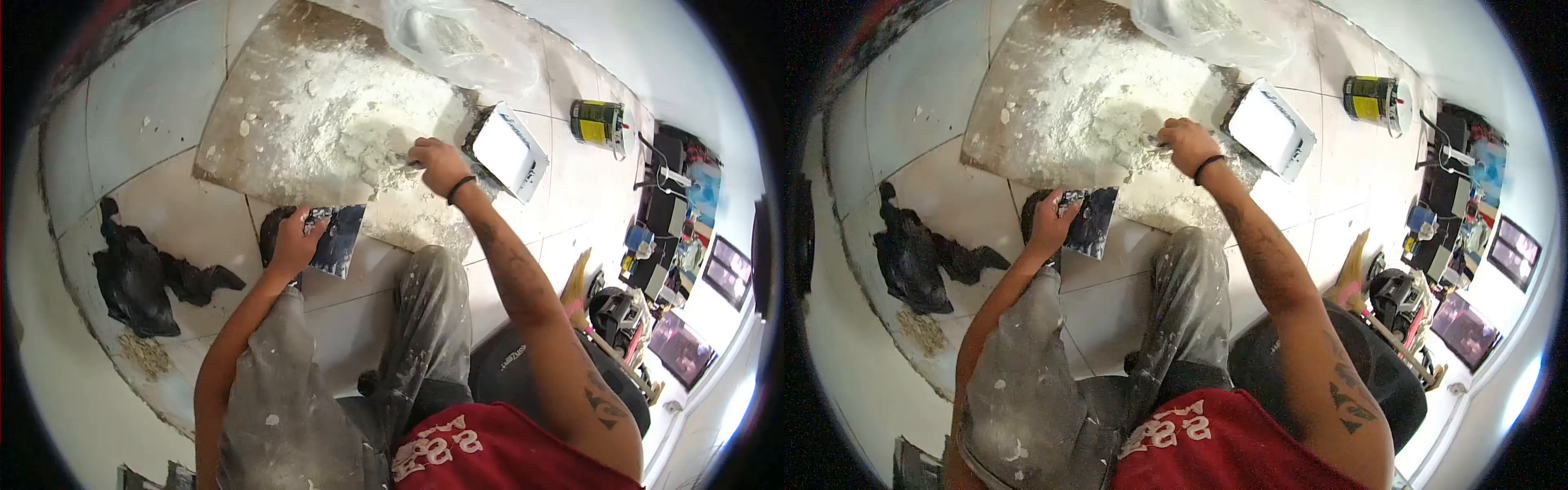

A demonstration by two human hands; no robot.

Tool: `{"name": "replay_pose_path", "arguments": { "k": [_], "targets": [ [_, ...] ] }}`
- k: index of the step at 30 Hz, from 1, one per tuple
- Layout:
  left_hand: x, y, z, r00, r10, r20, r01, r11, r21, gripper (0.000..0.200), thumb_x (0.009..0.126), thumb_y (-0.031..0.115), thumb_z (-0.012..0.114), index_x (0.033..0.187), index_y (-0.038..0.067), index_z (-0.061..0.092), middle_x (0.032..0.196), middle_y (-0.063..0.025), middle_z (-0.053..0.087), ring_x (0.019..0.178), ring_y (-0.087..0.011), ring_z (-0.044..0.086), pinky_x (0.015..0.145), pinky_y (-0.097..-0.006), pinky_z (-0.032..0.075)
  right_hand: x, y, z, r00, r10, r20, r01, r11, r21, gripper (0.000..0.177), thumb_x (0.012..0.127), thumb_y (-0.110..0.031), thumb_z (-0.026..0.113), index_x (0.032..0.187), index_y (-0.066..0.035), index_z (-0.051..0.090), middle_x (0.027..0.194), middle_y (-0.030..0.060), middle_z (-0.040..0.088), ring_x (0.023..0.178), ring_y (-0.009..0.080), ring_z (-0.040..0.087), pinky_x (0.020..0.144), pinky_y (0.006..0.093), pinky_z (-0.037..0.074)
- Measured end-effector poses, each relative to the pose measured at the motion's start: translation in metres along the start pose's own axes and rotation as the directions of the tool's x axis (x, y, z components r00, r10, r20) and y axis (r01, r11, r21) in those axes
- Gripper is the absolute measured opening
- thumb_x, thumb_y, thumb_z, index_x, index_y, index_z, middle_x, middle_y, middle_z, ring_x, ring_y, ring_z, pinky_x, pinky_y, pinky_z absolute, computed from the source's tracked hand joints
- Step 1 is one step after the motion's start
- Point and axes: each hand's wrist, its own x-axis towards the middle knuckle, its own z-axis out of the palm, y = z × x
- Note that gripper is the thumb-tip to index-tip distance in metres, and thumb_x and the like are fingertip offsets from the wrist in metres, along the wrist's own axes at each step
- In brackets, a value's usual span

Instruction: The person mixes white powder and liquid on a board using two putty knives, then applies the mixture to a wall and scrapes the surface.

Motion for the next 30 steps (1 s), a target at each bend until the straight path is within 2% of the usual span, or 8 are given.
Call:
{"name": "replay_pose_path", "arguments": {
  "k": [2,10,14,17,20,22,25,30],
  "targets": [
    [0.003,-0.005,-0.001,1.0,0.001,0.015,-0.002,0.995,0.102,0.021,0.083,0.016,0.062,0.088,-0.004,0.056,0.064,-0.0182,0.057,0.053,-0.021,0.052,0.053,-0.0329,0.042,0.005,0.01,-0.007,0.994,-0.012,0.112,0.013,1.0,-0.007,0.019,0.068,0.004,0.051,0.078,-0.005,0.064,0.086,0.0107,0.061,0.085,0.0307,0.06,0.075,0.0403,0.049],
    [0.003,0.002,-0.003,0.999,0.009,-0.046,-0.007,0.999,0.039,0.026,0.083,0.017,0.062,0.094,-0.005,0.056,0.072,-0.0212,0.06,0.062,-0.024,0.061,0.058,-0.0328,0.045,0.015,-0.005,0.016,0.966,-0.232,-0.11,0.219,0.968,-0.119,0.019,0.071,0.001,0.053,0.083,-0.008,0.065,0.092,0.0089,0.061,0.093,0.029,0.057,0.078,0.0398,0.047],
    [0.0,-0.004,-0.003,0.998,-0.054,0.02,0.054,0.998,0.014,0.026,0.083,0.018,0.062,0.092,-0.005,0.056,0.07,-0.0213,0.059,0.061,-0.0295,0.06,0.057,-0.0348,0.044,0.024,0.003,-0.016,0.994,-0.088,0.065,0.088,0.996,0.011,0.02,0.068,0.003,0.054,0.08,-0.007,0.065,0.087,0.0102,0.061,0.09,0.0293,0.058,0.076,0.0392,0.048],
    [-0.002,-0.009,0.002,1.0,-0.011,-0.006,0.012,0.997,0.076,0.025,0.083,0.018,0.062,0.09,-0.006,0.055,0.067,-0.022,0.058,0.06,-0.0342,0.058,0.055,-0.0361,0.043,0.042,-0.008,-0.028,0.986,-0.153,-0.06,0.153,0.988,0.011,0.028,0.061,0.009,0.048,0.08,-0.005,0.064,0.087,0.0114,0.062,0.088,0.0317,0.057,0.078,0.0401,0.047],
    [-0.001,-0.007,0.003,0.998,-0.021,-0.057,0.025,0.998,0.064,0.027,0.083,0.019,0.062,0.09,-0.006,0.055,0.066,-0.0226,0.057,0.061,-0.0366,0.058,0.056,-0.0374,0.044,0.032,-0.005,0.01,0.988,-0.153,-0.014,0.151,0.983,-0.106,0.018,0.068,0.002,0.051,0.08,-0.005,0.063,0.089,0.0114,0.061,0.09,0.0309,0.058,0.078,0.0409,0.048],
    [0.003,-0.001,-0.002,0.999,-0.008,-0.039,0.012,0.997,0.082,0.028,0.083,0.02,0.062,0.091,-0.006,0.055,0.067,-0.0227,0.057,0.063,-0.0366,0.06,0.057,-0.0378,0.045,0.016,-0.006,0.007,0.98,-0.193,-0.058,0.189,0.98,-0.062,0.015,0.071,0.0,0.053,0.079,-0.007,0.064,0.09,0.0094,0.061,0.091,0.0295,0.059,0.077,0.0405,0.049],
    [-0.001,-0.013,0.0,0.999,-0.052,0.012,0.05,0.994,0.1,0.03,0.083,0.021,0.062,0.093,-0.006,0.055,0.066,-0.0226,0.057,0.063,-0.034,0.061,0.057,-0.0376,0.045,0.017,0.006,-0.007,0.989,-0.121,0.087,0.125,0.991,-0.044,0.018,0.068,0.001,0.053,0.08,-0.007,0.065,0.089,0.0096,0.061,0.09,0.0298,0.059,0.075,0.0398,0.049],
    [-0.001,-0.003,-0.003,0.997,-0.07,0.022,0.068,0.993,0.1,0.031,0.083,0.022,0.064,0.094,-0.006,0.055,0.069,-0.0207,0.059,0.063,-0.0291,0.061,0.06,-0.0356,0.046,0.032,0.008,-0.018,1.0,-0.021,-0.022,0.023,0.996,0.082,0.023,0.066,0.003,0.052,0.082,-0.007,0.064,0.089,0.0121,0.06,0.087,0.032,0.059,0.074,0.0397,0.049]
  ]
}}
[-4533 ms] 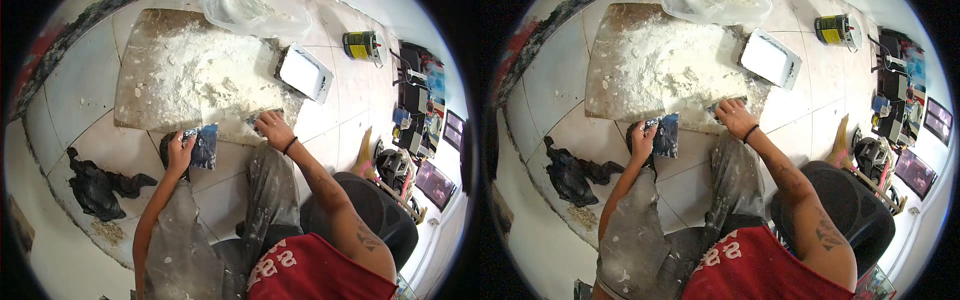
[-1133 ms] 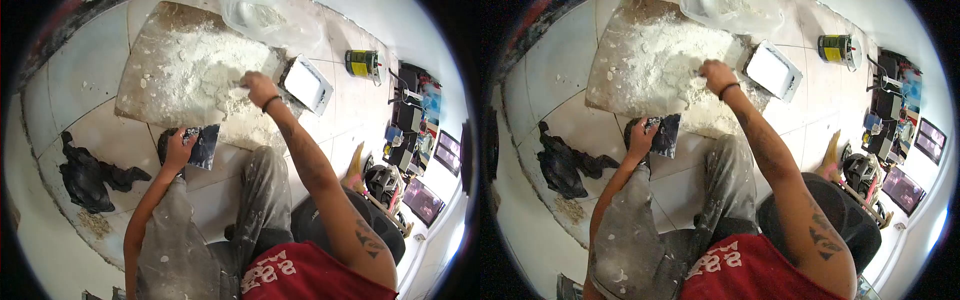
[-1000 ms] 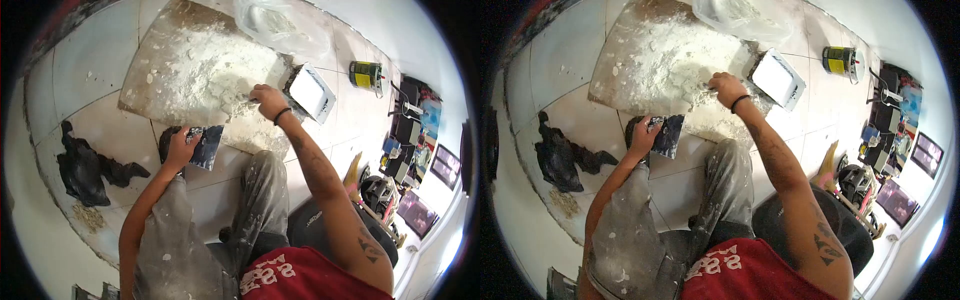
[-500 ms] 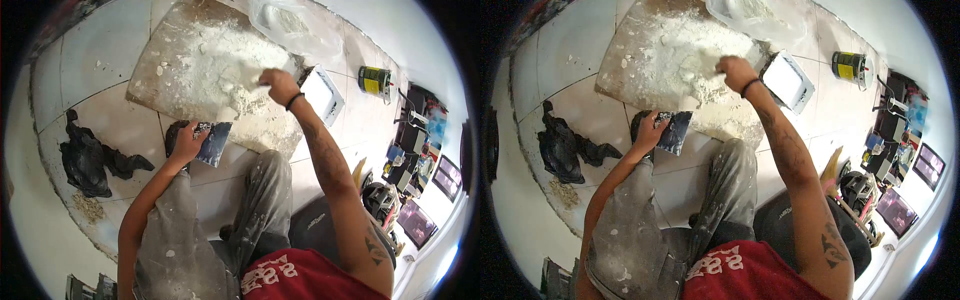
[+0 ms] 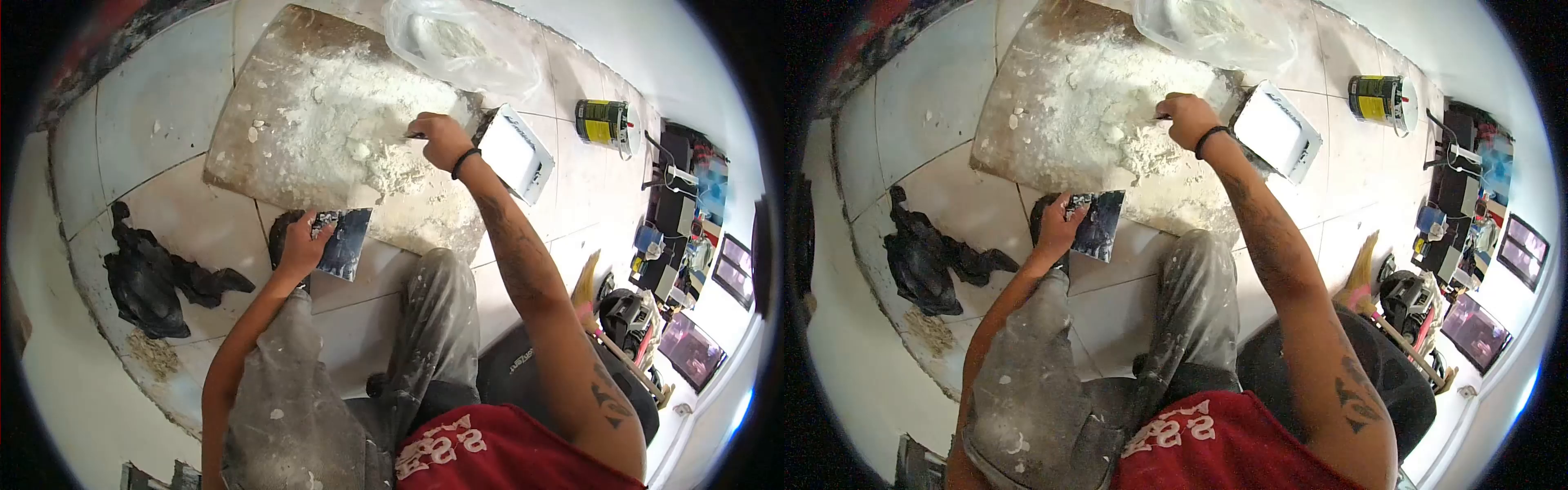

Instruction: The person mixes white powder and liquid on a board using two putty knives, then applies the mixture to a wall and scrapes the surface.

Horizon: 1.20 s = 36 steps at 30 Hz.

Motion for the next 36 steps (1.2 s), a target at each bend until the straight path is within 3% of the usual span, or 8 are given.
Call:
{"name": "replay_pose_path", "arguments": {
  "k": [8,14,16,17,21,22,25,36],
  "targets": [
    [0.019,0.026,-0.01,0.997,-0.077,0.008,0.078,0.988,-0.136,0.034,0.076,0.017,0.07,0.097,-0.006,0.058,0.076,-0.0128,0.064,0.069,-0.0153,0.059,0.064,-0.0313,0.047,-0.041,-0.011,0.023,0.996,0.055,-0.072,-0.056,0.998,-0.011,0.028,0.073,0.001,0.054,0.1,-0.005,0.062,0.097,0.017,0.058,0.093,0.0351,0.056,0.078,0.0418,0.048],
    [0.067,0.112,0.001,0.998,0.045,0.041,-0.043,0.998,-0.053,0.036,0.077,0.016,0.064,0.101,-0.01,0.057,0.066,-0.0187,0.061,0.056,-0.0223,0.059,0.058,-0.0344,0.046,-0.068,-0.017,0.002,0.881,0.434,-0.189,-0.394,0.893,0.218,0.032,0.071,-0.01,0.062,0.099,0.005,0.061,0.086,0.0273,0.061,0.082,0.0406,0.06,0.073,0.0426,0.048],
    [0.075,0.135,0.017,0.994,0.083,0.063,-0.084,0.996,0.005,0.027,0.078,0.012,0.063,0.097,-0.007,0.058,0.071,-0.0146,0.063,0.061,-0.017,0.059,0.06,-0.031,0.046,-0.076,-0.02,0.014,0.826,0.453,-0.336,-0.379,0.887,0.266,0.033,0.07,-0.014,0.064,0.097,0.005,0.062,0.08,0.0287,0.06,0.078,0.0416,0.06,0.069,0.0422,0.048],
    [0.078,0.145,0.024,0.992,0.101,0.07,-0.103,0.994,0.033,0.023,0.079,0.01,0.062,0.095,-0.005,0.059,0.073,-0.0125,0.064,0.064,-0.0143,0.058,0.061,-0.0292,0.045,-0.076,-0.041,-0.003,0.801,0.552,-0.232,-0.475,0.822,0.315,0.029,0.071,-0.009,0.062,0.096,0.006,0.061,0.086,0.0284,0.061,0.084,0.0434,0.058,0.074,0.0448,0.048],
    [0.084,0.151,0.049,0.993,0.109,0.046,-0.115,0.978,0.171,0.034,0.078,0.013,0.062,0.105,-0.008,0.057,0.081,-0.0238,0.064,0.072,-0.0321,0.064,0.068,-0.0372,0.048,-0.079,-0.069,0.0,0.774,0.504,-0.382,-0.384,0.855,0.35,0.02,0.073,-0.005,0.057,0.09,0.005,0.06,0.085,0.0252,0.06,0.08,0.0424,0.058,0.071,0.0451,0.048],
    [0.086,0.144,0.054,0.969,0.247,-0.03,-0.237,0.954,0.184,0.032,0.076,0.012,0.06,0.1,-0.008,0.058,0.07,-0.0252,0.061,0.068,-0.0406,0.061,0.063,-0.0444,0.048,-0.079,-0.072,0.002,0.777,0.474,-0.414,-0.357,0.874,0.329,0.017,0.073,-0.004,0.056,0.088,0.005,0.059,0.084,0.0245,0.06,0.079,0.0419,0.058,0.07,0.0454,0.047],
    [0.098,0.13,0.056,0.999,0.05,0.021,-0.053,0.974,0.219,0.035,0.076,0.012,0.061,0.104,-0.009,0.057,0.076,-0.0271,0.062,0.074,-0.0395,0.062,0.068,-0.0441,0.049,-0.078,-0.075,0.007,0.826,0.482,-0.293,-0.393,0.864,0.315,0.014,0.076,-0.005,0.056,0.088,0.003,0.058,0.083,0.0246,0.059,0.078,0.0423,0.056,0.069,0.046,0.045],
    [0.102,0.122,0.026,0.999,0.021,-0.027,-0.019,0.997,0.077,0.048,0.075,0.017,0.066,0.113,-0.01,0.053,0.088,-0.0278,0.063,0.077,-0.035,0.065,0.07,-0.0404,0.049,-0.096,-0.04,-0.006,0.707,0.554,-0.44,-0.466,0.833,0.299,0.033,0.078,-0.014,0.062,0.106,0.001,0.052,0.078,0.0226,0.061,0.071,0.0376,0.06,0.065,0.0422,0.046]
  ]
}}
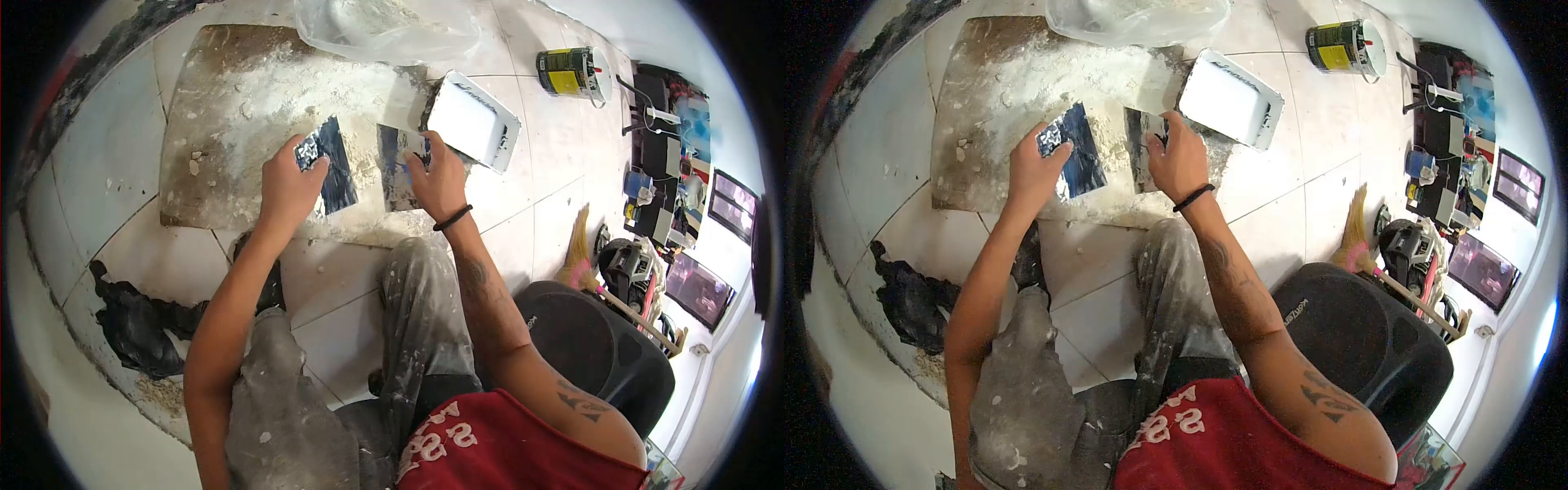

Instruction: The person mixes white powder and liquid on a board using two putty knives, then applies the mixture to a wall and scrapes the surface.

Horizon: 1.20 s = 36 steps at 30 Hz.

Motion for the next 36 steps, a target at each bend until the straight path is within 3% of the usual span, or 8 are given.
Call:
{"name": "replay_pose_path", "arguments": {
  "k": [1,2,6,14,25,27,32,36],
  "targets": [
    [-0.006,0.009,-0.003,0.999,-0.036,0.015,0.036,0.999,-0.034,0.048,0.075,0.017,0.066,0.113,-0.011,0.053,0.086,-0.0274,0.064,0.075,-0.0344,0.065,0.069,-0.0406,0.049,0.0,0.005,0.005,1.0,-0.004,-0.016,0.005,0.999,0.043,0.034,0.078,-0.015,0.063,0.106,0.001,0.052,0.077,0.0224,0.061,0.071,0.0371,0.06,0.064,0.0418,0.046],
    [-0.011,0.012,-0.003,0.998,-0.01,0.06,0.008,0.999,0.032,0.035,0.078,0.015,0.066,0.104,-0.007,0.057,0.081,-0.019,0.066,0.071,-0.0226,0.065,0.063,-0.0337,0.048,0.001,0.007,0.01,1.0,-0.009,-0.028,0.011,0.996,0.089,0.034,0.078,-0.015,0.063,0.106,0.001,0.052,0.076,0.0221,0.061,0.07,0.0367,0.06,0.064,0.0413,0.046],
    [-0.026,0.043,0.003,0.988,0.141,0.059,-0.148,0.979,0.138,0.023,0.078,0.013,0.061,0.09,-0.006,0.056,0.07,-0.0239,0.06,0.068,-0.0398,0.061,0.061,-0.0445,0.047,-0.005,-0.026,0.018,0.992,0.084,0.097,-0.105,0.963,0.249,0.032,0.077,-0.009,0.061,0.104,0.003,0.048,0.08,0.0275,0.059,0.077,0.0423,0.058,0.064,0.0461,0.045],
    [-0.01,0.027,0.013,0.983,0.182,0.035,-0.185,0.949,0.256,0.023,0.079,0.01,0.057,0.095,-0.006,0.055,0.07,-0.0243,0.061,0.07,-0.0413,0.06,0.067,-0.0474,0.046,-0.007,-0.053,0.041,0.989,-0.145,-0.012,0.145,0.969,0.202,0.021,0.076,-0.003,0.055,0.094,0.004,0.047,0.076,0.0256,0.055,0.07,0.0443,0.054,0.062,0.0469,0.043],
    [0.002,0.015,0.004,0.993,0.093,-0.067,-0.078,0.976,0.201,0.027,0.081,0.015,0.061,0.098,-0.006,0.057,0.075,-0.0229,0.063,0.069,-0.0358,0.063,0.063,-0.0406,0.048,-0.014,-0.037,0.01,0.993,-0.095,-0.063,0.102,0.987,0.121,0.03,0.078,-0.003,0.058,0.105,0.003,0.047,0.078,0.0234,0.055,0.066,0.0387,0.054,0.059,0.0433,0.042],
    [0.003,0.016,-0.002,0.998,0.043,-0.051,-0.035,0.988,0.149,0.027,0.081,0.015,0.061,0.099,-0.005,0.058,0.075,-0.0207,0.064,0.069,-0.0319,0.064,0.064,-0.0382,0.048,-0.011,-0.036,-0.004,0.997,-0.077,0.002,0.076,0.987,0.139,0.028,0.077,0.002,0.054,0.103,0.002,0.045,0.086,0.0259,0.054,0.078,0.0453,0.053,0.066,0.0471,0.043],
    [0.006,0.003,-0.008,0.997,-0.047,-0.056,0.044,0.997,-0.056,0.029,0.081,0.016,0.06,0.1,-0.007,0.058,0.081,-0.0218,0.065,0.078,-0.0345,0.064,0.071,-0.0395,0.048,-0.035,-0.044,-0.015,0.959,-0.252,0.129,0.235,0.963,0.134,0.031,0.077,0.002,0.051,0.107,-0.002,0.044,0.099,0.0218,0.049,0.078,0.0443,0.053,0.066,0.0497,0.045],
    [0.0,0.003,-0.001,0.992,0.006,-0.128,-0.006,1.0,-0.002,0.03,0.081,0.016,0.059,0.101,-0.007,0.056,0.077,-0.0218,0.064,0.074,-0.0355,0.064,0.068,-0.0407,0.049,-0.057,-0.064,-0.004,0.97,-0.139,0.199,0.116,0.985,0.124,0.035,0.076,0.003,0.05,0.109,0.002,0.042,0.094,0.0245,0.051,0.083,0.044,0.053,0.07,0.0465,0.043]
  ]
}}
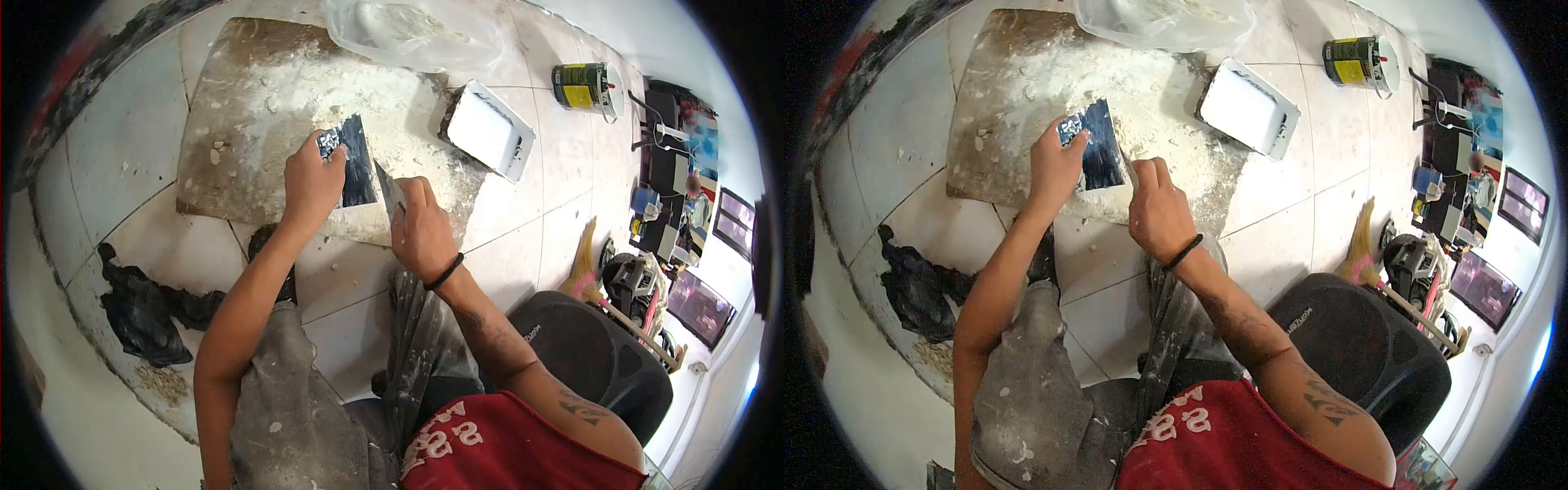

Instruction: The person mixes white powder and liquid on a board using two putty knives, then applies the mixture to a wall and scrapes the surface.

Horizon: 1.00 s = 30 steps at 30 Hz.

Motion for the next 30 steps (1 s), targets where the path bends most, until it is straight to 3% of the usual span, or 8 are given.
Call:
{"name": "replay_pose_path", "arguments": {
  "k": [5,10,14,18,21,25,26,30],
  "targets": [
    [-0.015,0.022,-0.009,0.994,0.048,0.101,-0.056,0.995,0.084,0.031,0.082,0.015,0.058,0.105,-0.006,0.055,0.071,-0.0223,0.062,0.067,-0.0378,0.062,0.064,-0.044,0.047,0.035,0.037,0.014,0.958,-0.013,-0.286,0.037,0.996,0.078,0.03,0.076,0.001,0.052,0.105,0.002,0.042,0.087,0.027,0.053,0.078,0.0451,0.054,0.066,0.0473,0.044],
    [-0.026,0.04,-0.01,0.98,0.129,0.152,-0.153,0.976,0.157,0.028,0.081,0.012,0.056,0.103,-0.005,0.054,0.065,-0.0213,0.06,0.066,-0.0381,0.061,0.063,-0.0459,0.046,0.05,0.031,0.006,0.965,0.195,-0.173,-0.159,0.967,0.2,0.033,0.078,-0.003,0.058,0.107,0.002,0.044,0.081,0.0224,0.057,0.074,0.0402,0.057,0.062,0.0419,0.045],
    [-0.028,0.035,0.004,0.977,0.147,0.153,-0.174,0.969,0.177,0.027,0.081,0.012,0.056,0.102,-0.004,0.054,0.065,-0.0227,0.059,0.066,-0.0393,0.06,0.064,-0.0467,0.046,0.053,0.025,0.024,0.968,0.007,-0.25,0.037,0.985,0.171,0.026,0.075,0.004,0.053,0.099,0.004,0.044,0.085,0.0268,0.053,0.079,0.0454,0.052,0.069,0.0469,0.042],
    [-0.02,0.02,0.01,0.975,0.179,0.133,-0.207,0.949,0.237,0.024,0.082,0.011,0.055,0.1,-0.004,0.053,0.07,-0.0248,0.059,0.07,-0.0409,0.06,0.065,-0.0473,0.045,0.054,0.006,0.03,0.981,0.017,-0.194,0.017,0.985,0.171,0.026,0.074,0.005,0.05,0.099,0.004,0.043,0.089,0.0273,0.051,0.081,0.0461,0.051,0.071,0.048,0.042],
    [-0.01,0.009,0.005,0.983,0.012,0.184,-0.05,0.978,0.204,0.024,0.082,0.011,0.055,0.1,-0.005,0.052,0.073,-0.0255,0.06,0.073,-0.043,0.059,0.066,-0.0475,0.045,0.046,-0.013,0.018,0.989,-0.031,-0.142,0.057,0.982,0.18,0.029,0.075,0.005,0.049,0.103,0.004,0.041,0.09,0.0279,0.05,0.082,0.0463,0.051,0.07,0.0488,0.042],
    [-0.004,-0.028,0.009,0.996,0.052,-0.068,-0.048,0.997,0.052,0.025,0.08,0.015,0.06,0.095,-0.006,0.058,0.076,-0.0253,0.062,0.076,-0.0413,0.062,0.07,-0.0458,0.047,0.034,-0.005,-0.014,0.982,-0.077,-0.175,0.081,0.997,0.018,0.033,0.076,0.005,0.052,0.107,0.001,0.043,0.088,0.0243,0.053,0.079,0.0448,0.053,0.067,0.0461,0.042],
    [0.001,-0.032,0.001,0.994,-0.058,0.091,0.072,0.985,-0.155,0.025,0.079,0.017,0.064,0.088,-0.006,0.061,0.072,-0.0197,0.064,0.068,-0.0322,0.064,0.063,-0.0389,0.048,0.03,0.0,-0.022,0.974,-0.176,-0.141,0.166,0.983,-0.079,0.032,0.076,0.006,0.05,0.107,0.001,0.043,0.092,0.0246,0.052,0.082,0.0455,0.052,0.069,0.0471,0.043],
    [0.007,-0.033,-0.004,0.932,-0.275,0.235,0.353,0.835,-0.421,0.016,0.079,0.012,0.063,0.084,-0.003,0.062,0.071,-0.0054,0.062,0.059,-0.0109,0.055,0.056,-0.0282,0.044,-0.001,0.013,-0.024,0.939,-0.295,0.179,0.326,0.929,-0.176,0.03,0.079,0.001,0.046,0.11,-0.002,0.048,0.096,0.0164,0.052,0.088,0.033,0.053,0.074,0.0401,0.045]
  ]
}}
